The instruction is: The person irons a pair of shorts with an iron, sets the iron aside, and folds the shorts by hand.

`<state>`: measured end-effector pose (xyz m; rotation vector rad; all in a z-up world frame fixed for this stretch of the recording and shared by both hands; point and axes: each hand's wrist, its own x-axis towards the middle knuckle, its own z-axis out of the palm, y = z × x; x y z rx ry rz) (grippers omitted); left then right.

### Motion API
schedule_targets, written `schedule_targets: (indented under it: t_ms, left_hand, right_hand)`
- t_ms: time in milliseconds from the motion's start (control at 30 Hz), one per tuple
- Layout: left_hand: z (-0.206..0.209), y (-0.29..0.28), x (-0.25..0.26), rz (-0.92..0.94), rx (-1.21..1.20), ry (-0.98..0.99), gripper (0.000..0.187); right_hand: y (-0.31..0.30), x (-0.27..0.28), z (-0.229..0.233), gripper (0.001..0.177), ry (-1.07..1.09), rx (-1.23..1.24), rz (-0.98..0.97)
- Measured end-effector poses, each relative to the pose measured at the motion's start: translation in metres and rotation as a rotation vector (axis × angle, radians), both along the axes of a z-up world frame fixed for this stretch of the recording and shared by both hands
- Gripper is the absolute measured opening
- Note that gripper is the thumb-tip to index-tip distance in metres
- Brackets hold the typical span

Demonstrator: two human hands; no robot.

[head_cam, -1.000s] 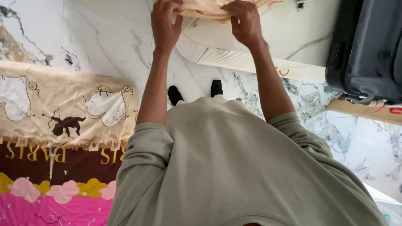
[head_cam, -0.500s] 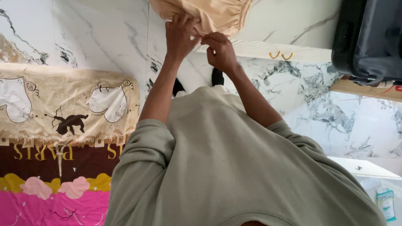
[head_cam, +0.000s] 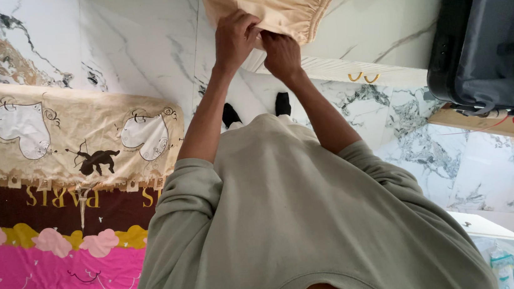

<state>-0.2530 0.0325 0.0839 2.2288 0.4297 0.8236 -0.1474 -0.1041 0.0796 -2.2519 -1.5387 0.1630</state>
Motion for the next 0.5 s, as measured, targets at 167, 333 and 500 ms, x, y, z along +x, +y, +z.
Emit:
schedule_targets:
  t_ms: [167, 333, 500]
  left_hand:
    - [0.019, -0.004, 0.006, 0.137, 0.022, -0.146, 0.016]
    - [0.02, 0.0, 0.001, -0.066, -0.244, -0.148, 0.016]
    - [0.008, -0.009, 0.008, -0.097, -0.18, -0.022, 0.022]
  right_hand:
    - [0.021, 0.039, -0.023, 0.009, 0.072, 0.069, 0.052]
    - [0.021, 0.071, -0.084, 0.023, 0.163, -0.181, 0.122]
    - [0.036, 0.1, -0.104, 0.038, 0.089, -0.435, 0.053]
